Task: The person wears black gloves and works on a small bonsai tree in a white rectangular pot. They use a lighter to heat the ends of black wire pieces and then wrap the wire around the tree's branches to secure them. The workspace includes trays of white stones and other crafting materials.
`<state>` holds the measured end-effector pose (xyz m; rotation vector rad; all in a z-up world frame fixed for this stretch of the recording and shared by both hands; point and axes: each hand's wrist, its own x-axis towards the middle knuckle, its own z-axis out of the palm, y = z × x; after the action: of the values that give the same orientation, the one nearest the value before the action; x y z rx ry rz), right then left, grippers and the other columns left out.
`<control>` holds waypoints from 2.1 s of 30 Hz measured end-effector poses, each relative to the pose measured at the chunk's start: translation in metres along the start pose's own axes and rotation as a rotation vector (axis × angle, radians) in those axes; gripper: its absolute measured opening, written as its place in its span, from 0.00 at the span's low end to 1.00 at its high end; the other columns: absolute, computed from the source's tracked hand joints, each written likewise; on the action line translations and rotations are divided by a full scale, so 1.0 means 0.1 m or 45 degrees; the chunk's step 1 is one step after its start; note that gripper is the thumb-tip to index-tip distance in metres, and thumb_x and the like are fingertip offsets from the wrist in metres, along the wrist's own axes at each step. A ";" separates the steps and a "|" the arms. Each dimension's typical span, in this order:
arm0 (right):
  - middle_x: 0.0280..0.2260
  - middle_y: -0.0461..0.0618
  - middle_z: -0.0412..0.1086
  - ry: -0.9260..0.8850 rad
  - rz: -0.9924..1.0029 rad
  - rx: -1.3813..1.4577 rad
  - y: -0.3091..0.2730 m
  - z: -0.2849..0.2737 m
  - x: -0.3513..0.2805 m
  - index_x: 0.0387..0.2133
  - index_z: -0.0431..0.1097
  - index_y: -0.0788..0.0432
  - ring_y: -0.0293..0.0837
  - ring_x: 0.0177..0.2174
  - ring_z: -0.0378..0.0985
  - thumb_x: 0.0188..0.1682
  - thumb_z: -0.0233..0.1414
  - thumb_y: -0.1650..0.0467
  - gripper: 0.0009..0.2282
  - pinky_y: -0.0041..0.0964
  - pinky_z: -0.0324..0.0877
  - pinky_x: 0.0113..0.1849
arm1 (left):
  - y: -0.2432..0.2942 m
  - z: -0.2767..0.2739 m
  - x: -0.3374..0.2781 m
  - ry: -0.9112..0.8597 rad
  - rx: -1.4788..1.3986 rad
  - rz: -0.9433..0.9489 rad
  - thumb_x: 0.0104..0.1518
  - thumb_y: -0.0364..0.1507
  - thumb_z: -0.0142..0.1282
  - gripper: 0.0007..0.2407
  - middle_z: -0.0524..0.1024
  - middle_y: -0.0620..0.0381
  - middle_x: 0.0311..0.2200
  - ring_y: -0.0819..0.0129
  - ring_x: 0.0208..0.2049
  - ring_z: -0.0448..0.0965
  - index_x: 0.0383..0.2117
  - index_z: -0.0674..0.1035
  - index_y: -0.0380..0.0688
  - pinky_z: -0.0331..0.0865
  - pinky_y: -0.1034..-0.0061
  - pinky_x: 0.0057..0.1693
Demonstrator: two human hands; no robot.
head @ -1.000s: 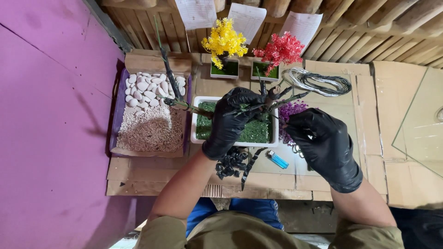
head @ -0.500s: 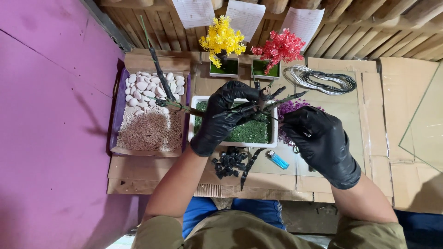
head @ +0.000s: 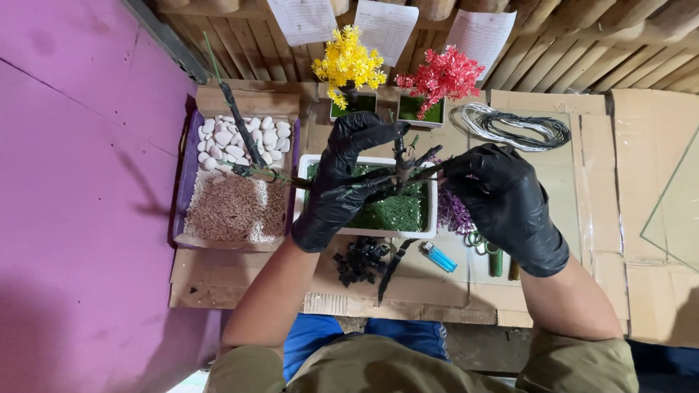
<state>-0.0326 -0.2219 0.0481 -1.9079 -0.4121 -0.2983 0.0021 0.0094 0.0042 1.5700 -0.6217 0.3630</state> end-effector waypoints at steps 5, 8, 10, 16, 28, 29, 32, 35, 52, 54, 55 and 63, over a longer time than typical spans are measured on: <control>0.31 0.56 0.75 -0.046 -0.067 -0.064 0.05 0.00 0.13 0.31 0.78 0.61 0.53 0.36 0.80 0.47 0.62 0.80 0.04 0.44 0.76 0.37 | 0.00 -0.02 0.00 -0.042 0.050 0.032 0.56 0.27 0.70 0.23 0.70 0.51 0.55 0.57 0.56 0.71 0.58 0.76 0.52 0.64 0.61 0.64; 0.31 0.55 0.75 -0.051 -0.082 -0.053 0.06 0.04 0.19 0.31 0.78 0.61 0.50 0.35 0.79 0.46 0.63 0.80 0.04 0.42 0.75 0.37 | -0.13 -0.04 0.00 -0.085 0.114 0.044 0.56 0.30 0.71 0.23 0.68 0.53 0.57 0.56 0.57 0.70 0.58 0.77 0.56 0.63 0.61 0.65; 0.31 0.54 0.75 -0.052 -0.086 -0.037 0.03 0.08 0.21 0.31 0.78 0.61 0.48 0.35 0.78 0.46 0.63 0.80 0.05 0.41 0.75 0.38 | -0.16 -0.06 -0.01 -0.095 0.163 0.057 0.54 0.32 0.72 0.23 0.67 0.56 0.58 0.57 0.58 0.69 0.58 0.78 0.58 0.63 0.60 0.66; 0.29 0.54 0.76 -0.095 -0.164 -0.146 0.11 0.08 0.35 0.31 0.79 0.59 0.54 0.34 0.79 0.46 0.65 0.78 0.04 0.43 0.74 0.37 | -0.11 -0.10 0.01 -0.177 0.214 0.094 0.59 0.34 0.68 0.20 0.64 0.53 0.60 0.51 0.62 0.65 0.59 0.78 0.62 0.60 0.59 0.68; 0.24 0.55 0.72 -0.151 -0.252 -0.001 -0.02 0.25 0.55 0.27 0.78 0.62 0.54 0.30 0.78 0.42 0.64 0.81 0.05 0.41 0.74 0.35 | 0.01 -0.06 0.05 -0.031 0.136 -0.021 0.53 0.33 0.74 0.23 0.68 0.55 0.56 0.59 0.58 0.69 0.55 0.76 0.56 0.62 0.62 0.68; 0.25 0.55 0.73 -0.183 -0.275 -0.030 -0.07 0.24 0.57 0.28 0.78 0.61 0.55 0.30 0.78 0.45 0.64 0.79 0.04 0.42 0.74 0.36 | 0.02 -0.08 0.06 -0.071 0.152 -0.007 0.53 0.34 0.74 0.24 0.67 0.56 0.56 0.57 0.59 0.69 0.56 0.76 0.55 0.62 0.61 0.68; 0.28 0.53 0.74 -0.268 -0.326 -0.079 -0.03 0.22 0.66 0.30 0.78 0.57 0.54 0.32 0.79 0.47 0.66 0.72 0.04 0.44 0.73 0.37 | 0.05 -0.11 0.09 -0.098 0.089 -0.038 0.55 0.34 0.72 0.22 0.68 0.56 0.55 0.55 0.58 0.70 0.56 0.74 0.55 0.63 0.61 0.68; 0.33 0.52 0.74 -0.401 -0.436 -0.100 0.04 0.21 0.83 0.31 0.79 0.54 0.55 0.36 0.78 0.47 0.64 0.64 0.07 0.45 0.73 0.39 | -0.26 -0.09 0.07 -0.104 0.091 -0.044 0.56 0.33 0.72 0.22 0.68 0.53 0.54 0.52 0.57 0.70 0.55 0.74 0.53 0.63 0.58 0.67; 0.58 0.62 0.64 -1.368 -0.505 0.131 -0.12 0.33 1.43 0.47 0.69 0.65 0.54 0.56 0.70 0.44 0.55 0.56 0.26 0.46 0.73 0.50 | -0.03 -0.04 0.26 0.041 0.104 -0.205 0.46 0.28 0.70 0.17 0.60 0.69 0.18 0.77 0.23 0.59 0.16 0.65 0.52 0.59 0.73 0.30; 0.52 0.71 0.67 -1.342 -0.614 0.282 -0.05 0.45 1.40 0.44 0.74 0.68 0.66 0.52 0.71 0.43 0.61 0.59 0.24 0.59 0.69 0.52 | -0.32 -0.06 0.18 0.025 0.145 0.022 0.43 0.32 0.78 0.17 0.76 0.48 0.29 0.45 0.41 0.78 0.23 0.74 0.47 0.72 0.67 0.49; 0.52 0.71 0.67 -1.342 -0.616 0.281 -0.05 0.45 1.41 0.44 0.74 0.68 0.66 0.52 0.71 0.43 0.61 0.59 0.24 0.59 0.69 0.52 | -0.32 -0.06 0.16 0.025 0.146 0.024 0.43 0.32 0.78 0.17 0.76 0.48 0.29 0.45 0.41 0.78 0.23 0.74 0.47 0.72 0.67 0.49; 0.56 0.58 0.67 -1.153 -0.267 0.306 0.04 0.40 1.28 0.54 0.66 0.62 0.53 0.56 0.71 0.43 0.61 0.67 0.25 0.50 0.70 0.57 | -0.10 -0.05 0.06 0.147 0.395 0.105 0.46 0.37 0.76 0.16 0.69 0.61 0.33 0.49 0.40 0.76 0.32 0.76 0.52 0.71 0.69 0.51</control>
<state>0.0855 -0.1678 0.0808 -1.6707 -1.1895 0.4949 0.0135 0.0132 -0.0002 1.8065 -0.5606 0.6315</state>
